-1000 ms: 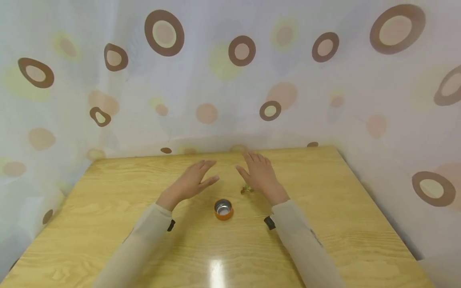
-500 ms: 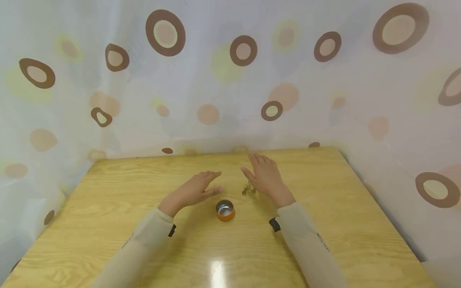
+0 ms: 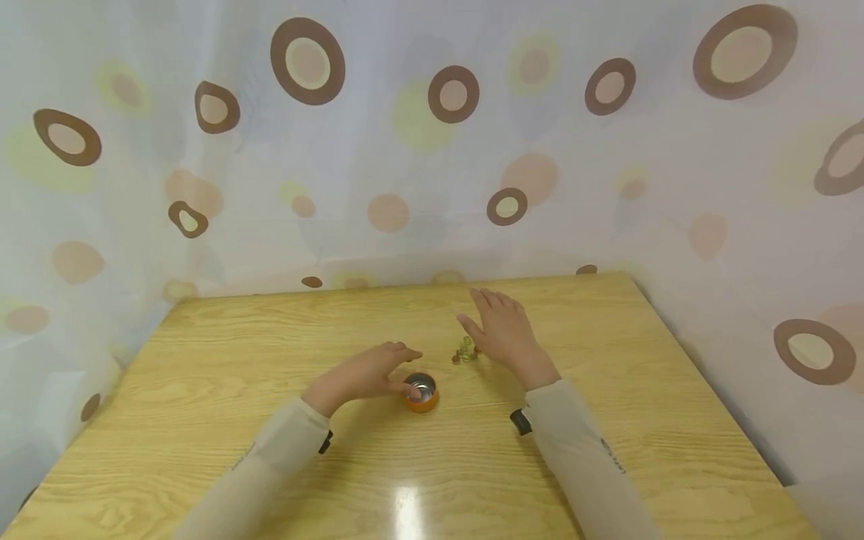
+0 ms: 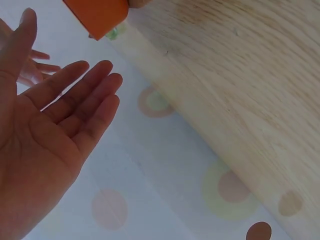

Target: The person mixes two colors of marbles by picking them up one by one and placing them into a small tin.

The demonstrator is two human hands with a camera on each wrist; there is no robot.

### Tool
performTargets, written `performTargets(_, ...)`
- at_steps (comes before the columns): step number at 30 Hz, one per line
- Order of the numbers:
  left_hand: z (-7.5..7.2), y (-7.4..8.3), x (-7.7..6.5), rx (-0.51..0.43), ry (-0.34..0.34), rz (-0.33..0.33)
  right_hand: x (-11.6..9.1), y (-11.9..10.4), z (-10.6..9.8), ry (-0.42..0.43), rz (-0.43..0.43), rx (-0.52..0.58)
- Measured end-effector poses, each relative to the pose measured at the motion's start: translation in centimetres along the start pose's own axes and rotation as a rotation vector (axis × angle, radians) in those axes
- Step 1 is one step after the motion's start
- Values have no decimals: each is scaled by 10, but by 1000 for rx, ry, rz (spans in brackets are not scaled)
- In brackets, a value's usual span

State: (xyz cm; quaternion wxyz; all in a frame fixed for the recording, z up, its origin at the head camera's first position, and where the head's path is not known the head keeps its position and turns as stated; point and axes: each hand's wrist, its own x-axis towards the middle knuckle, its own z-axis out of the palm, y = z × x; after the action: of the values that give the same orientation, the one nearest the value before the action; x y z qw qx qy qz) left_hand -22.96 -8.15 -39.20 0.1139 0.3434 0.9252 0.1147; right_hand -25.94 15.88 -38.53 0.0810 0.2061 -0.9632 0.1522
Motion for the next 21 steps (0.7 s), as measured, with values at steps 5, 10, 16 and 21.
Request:
performTargets(5, 6, 0, 1, 20, -3, 27, -2, 0, 0, -1, 1, -2)
performTargets(10, 13, -2, 3, 40, -5, 25, -2, 0, 1, -15, 7, -5)
performTargets(16, 14, -1, 3, 22, 0, 26, -2, 2, 3, -16, 7, -6)
performTargets(21, 14, 0, 4, 0, 16, 33, -3, 3, 5, -19, 9, -8)
